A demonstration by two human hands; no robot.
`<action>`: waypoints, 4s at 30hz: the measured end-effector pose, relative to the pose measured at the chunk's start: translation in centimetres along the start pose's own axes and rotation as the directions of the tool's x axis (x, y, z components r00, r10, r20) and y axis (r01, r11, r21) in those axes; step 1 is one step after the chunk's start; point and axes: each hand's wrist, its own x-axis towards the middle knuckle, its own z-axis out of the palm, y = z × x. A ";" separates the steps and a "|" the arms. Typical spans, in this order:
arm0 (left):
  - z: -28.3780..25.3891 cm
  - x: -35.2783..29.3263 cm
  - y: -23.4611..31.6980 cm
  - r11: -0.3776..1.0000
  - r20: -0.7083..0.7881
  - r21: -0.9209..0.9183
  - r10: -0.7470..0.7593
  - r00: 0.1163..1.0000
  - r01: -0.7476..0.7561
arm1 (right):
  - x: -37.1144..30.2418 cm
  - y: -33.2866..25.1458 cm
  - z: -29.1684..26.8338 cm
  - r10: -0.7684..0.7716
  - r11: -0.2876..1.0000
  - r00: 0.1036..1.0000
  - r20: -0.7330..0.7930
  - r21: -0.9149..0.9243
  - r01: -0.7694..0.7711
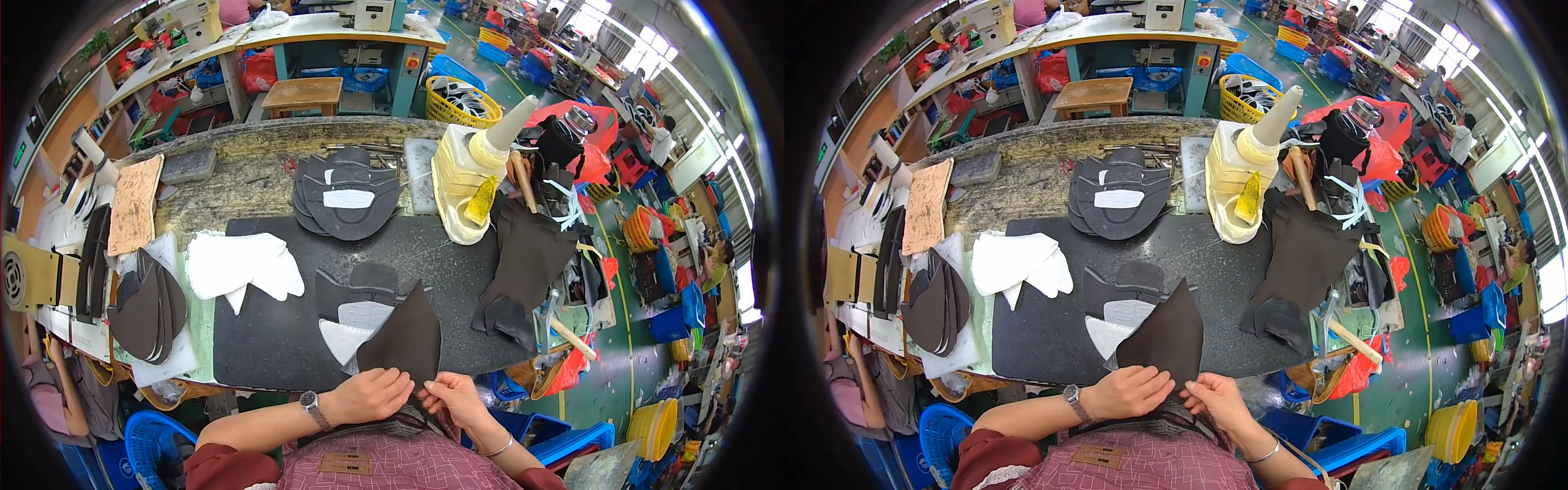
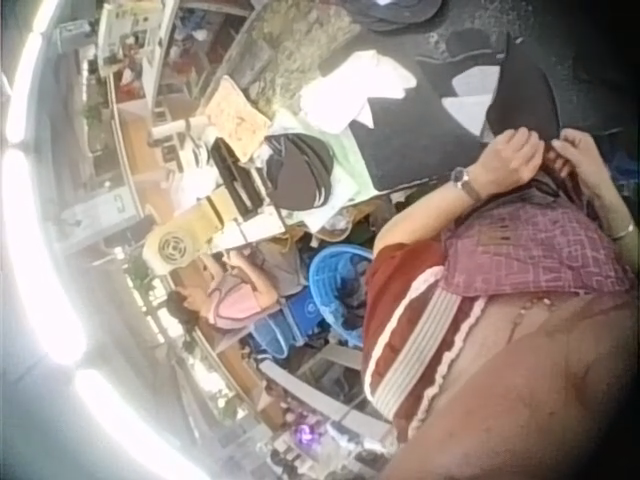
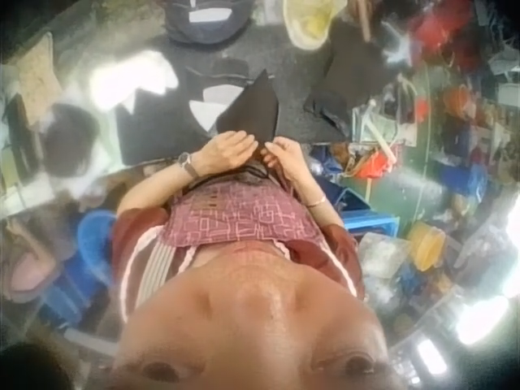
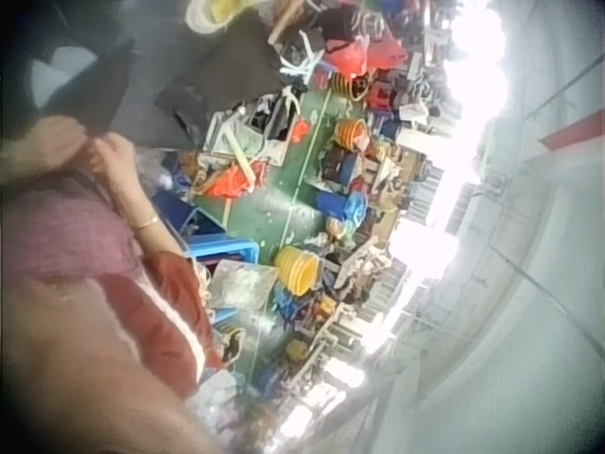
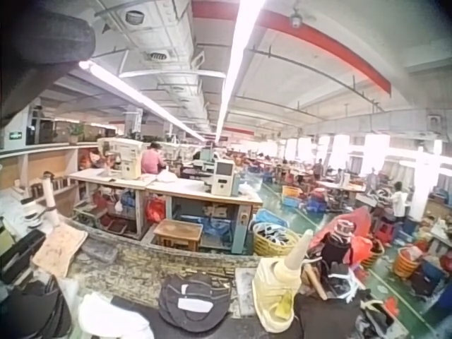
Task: The person applies glue to leather pieces and liner material with a glue spatula, then assembles the components by hand.
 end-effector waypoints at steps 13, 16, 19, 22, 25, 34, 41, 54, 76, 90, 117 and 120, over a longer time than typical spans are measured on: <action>-6.1 1.7 -1.1 -0.156 0.607 -0.720 -0.613 0.505 0.676 | -2.7 -5.6 4.8 -0.445 0.795 0.858 0.257 -0.326 0.511; -5.8 1.2 -1.9 -0.403 0.662 -0.738 -0.588 0.466 0.541 | -2.8 -6.5 4.4 -0.372 0.853 0.887 0.275 -0.275 0.443; -6.5 3.1 0.0 -0.485 0.594 -0.804 -0.647 0.478 0.344 | -2.5 -6.6 5.6 -0.433 0.713 0.859 0.271 -0.479 0.511; -6.7 2.6 -0.6 0.127 0.416 -0.735 -0.691 0.591 0.666 | -2.4 -6.4 5.9 -0.583 0.491 0.750 0.312 -0.600 0.631; -5.5 1.7 -0.8 0.285 0.155 -0.757 -0.795 0.586 0.587 | -2.6 -6.3 5.6 -0.715 0.373 0.615 0.331 -0.563 0.737; -4.0 3.0 -4.3 0.838 -0.413 0.049 -0.478 0.775 0.544 | 1.4 -9.2 6.8 -0.947 0.209 0.319 -0.037 -0.825 0.526; -2.8 5.2 -5.1 0.416 -0.293 -0.832 -0.891 0.348 0.366 | 3.9 -11.2 8.0 -0.973 0.130 0.230 0.020 -0.775 0.619; -1.9 5.0 -8.9 0.420 -0.311 -0.639 -0.907 0.283 0.645 | -1.1 -5.8 0.6 -0.818 0.536 0.255 -0.516 -0.523 0.662; -11.7 8.9 -5.6 0.483 0.238 -0.590 -0.661 0.711 0.647 | -5.2 6.5 -16.4 0.257 0.497 0.961 -0.098 -0.840 -0.219; -12.1 8.3 -4.3 0.432 0.276 -0.594 -0.682 0.677 0.678 | -1.4 -3.5 0.3 -0.946 0.323 0.315 -0.080 -0.361 0.875; -3.9 -3.9 3.3 -0.936 0.646 -0.183 -0.344 0.682 -0.300 | -2.3 -4.6 7.0 -0.286 0.604 0.831 0.477 0.763 -0.230; -4.0 -1.7 1.1 -0.825 0.738 -0.519 -0.564 0.371 -0.222 | -1.1 -3.3 5.7 -0.156 0.630 0.922 0.355 0.755 -0.184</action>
